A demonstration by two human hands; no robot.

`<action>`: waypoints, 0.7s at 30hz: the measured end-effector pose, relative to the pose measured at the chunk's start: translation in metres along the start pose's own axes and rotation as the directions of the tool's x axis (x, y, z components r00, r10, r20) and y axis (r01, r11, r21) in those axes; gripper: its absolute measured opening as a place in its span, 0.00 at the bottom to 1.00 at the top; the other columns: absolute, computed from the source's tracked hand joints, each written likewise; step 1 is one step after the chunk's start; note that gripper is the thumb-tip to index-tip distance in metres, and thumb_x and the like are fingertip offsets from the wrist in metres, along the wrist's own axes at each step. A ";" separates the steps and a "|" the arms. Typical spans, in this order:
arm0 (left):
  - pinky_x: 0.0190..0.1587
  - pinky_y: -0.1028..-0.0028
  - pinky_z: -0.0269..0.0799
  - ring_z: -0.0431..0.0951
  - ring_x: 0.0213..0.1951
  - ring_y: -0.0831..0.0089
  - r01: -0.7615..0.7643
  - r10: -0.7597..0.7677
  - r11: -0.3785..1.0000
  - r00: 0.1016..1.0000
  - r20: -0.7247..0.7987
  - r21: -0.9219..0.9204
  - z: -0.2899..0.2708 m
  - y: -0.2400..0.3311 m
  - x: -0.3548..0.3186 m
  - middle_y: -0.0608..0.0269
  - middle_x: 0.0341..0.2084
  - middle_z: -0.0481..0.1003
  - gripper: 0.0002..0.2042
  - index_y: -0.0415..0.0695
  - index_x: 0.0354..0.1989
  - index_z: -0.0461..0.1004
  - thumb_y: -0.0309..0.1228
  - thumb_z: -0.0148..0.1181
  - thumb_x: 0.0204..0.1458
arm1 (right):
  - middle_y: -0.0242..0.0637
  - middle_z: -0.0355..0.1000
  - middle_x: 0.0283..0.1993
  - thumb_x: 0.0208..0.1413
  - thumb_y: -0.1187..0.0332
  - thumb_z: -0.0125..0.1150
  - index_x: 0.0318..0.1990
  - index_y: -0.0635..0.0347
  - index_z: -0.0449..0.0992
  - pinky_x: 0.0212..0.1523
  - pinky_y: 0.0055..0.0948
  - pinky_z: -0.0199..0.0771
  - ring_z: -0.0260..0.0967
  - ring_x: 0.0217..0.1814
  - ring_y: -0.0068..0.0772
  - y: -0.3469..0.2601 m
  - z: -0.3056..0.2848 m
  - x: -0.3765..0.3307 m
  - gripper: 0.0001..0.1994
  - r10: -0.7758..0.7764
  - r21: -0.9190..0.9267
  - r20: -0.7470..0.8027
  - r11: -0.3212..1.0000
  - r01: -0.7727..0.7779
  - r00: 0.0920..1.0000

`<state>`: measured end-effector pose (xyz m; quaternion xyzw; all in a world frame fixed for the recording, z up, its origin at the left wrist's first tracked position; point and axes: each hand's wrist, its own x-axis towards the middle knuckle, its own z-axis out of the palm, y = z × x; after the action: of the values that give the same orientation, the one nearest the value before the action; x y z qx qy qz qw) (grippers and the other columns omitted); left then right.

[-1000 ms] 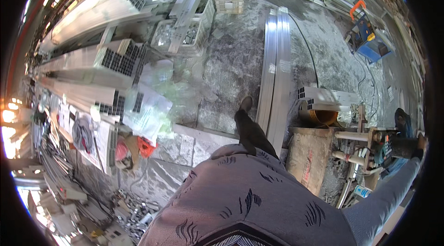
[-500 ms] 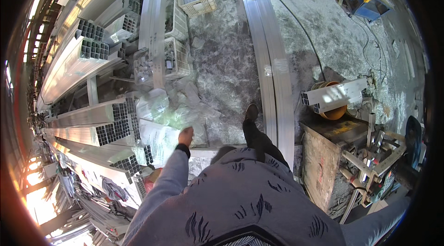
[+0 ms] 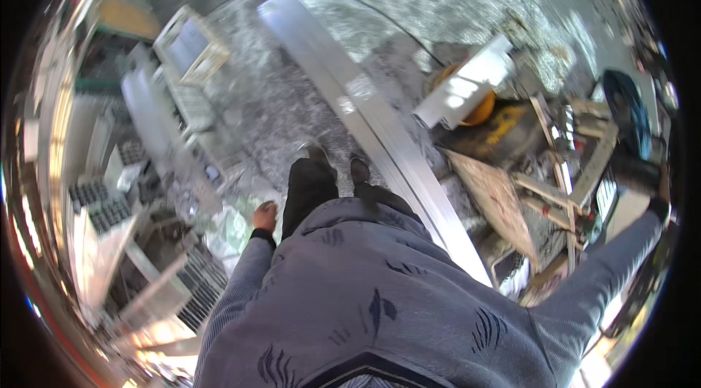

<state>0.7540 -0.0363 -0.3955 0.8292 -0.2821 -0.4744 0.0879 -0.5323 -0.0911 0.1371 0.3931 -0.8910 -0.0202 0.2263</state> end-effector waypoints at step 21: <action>0.27 0.77 0.69 0.80 0.36 0.75 -0.120 0.157 0.981 0.953 0.259 -0.154 -0.070 0.347 0.179 0.68 0.39 0.77 0.14 0.47 0.52 0.75 0.42 0.57 0.65 | 0.45 0.64 0.71 0.69 0.70 0.41 0.69 0.44 0.68 0.68 0.36 0.66 0.66 0.70 0.46 0.046 -0.040 -0.094 0.23 0.216 -0.204 0.152 0.962 -0.183 0.965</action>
<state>0.7492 -0.4296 -0.3469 0.7268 -0.3161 -0.5939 0.1383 -0.4917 0.0129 0.1464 0.2746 -0.9365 -0.1152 0.1851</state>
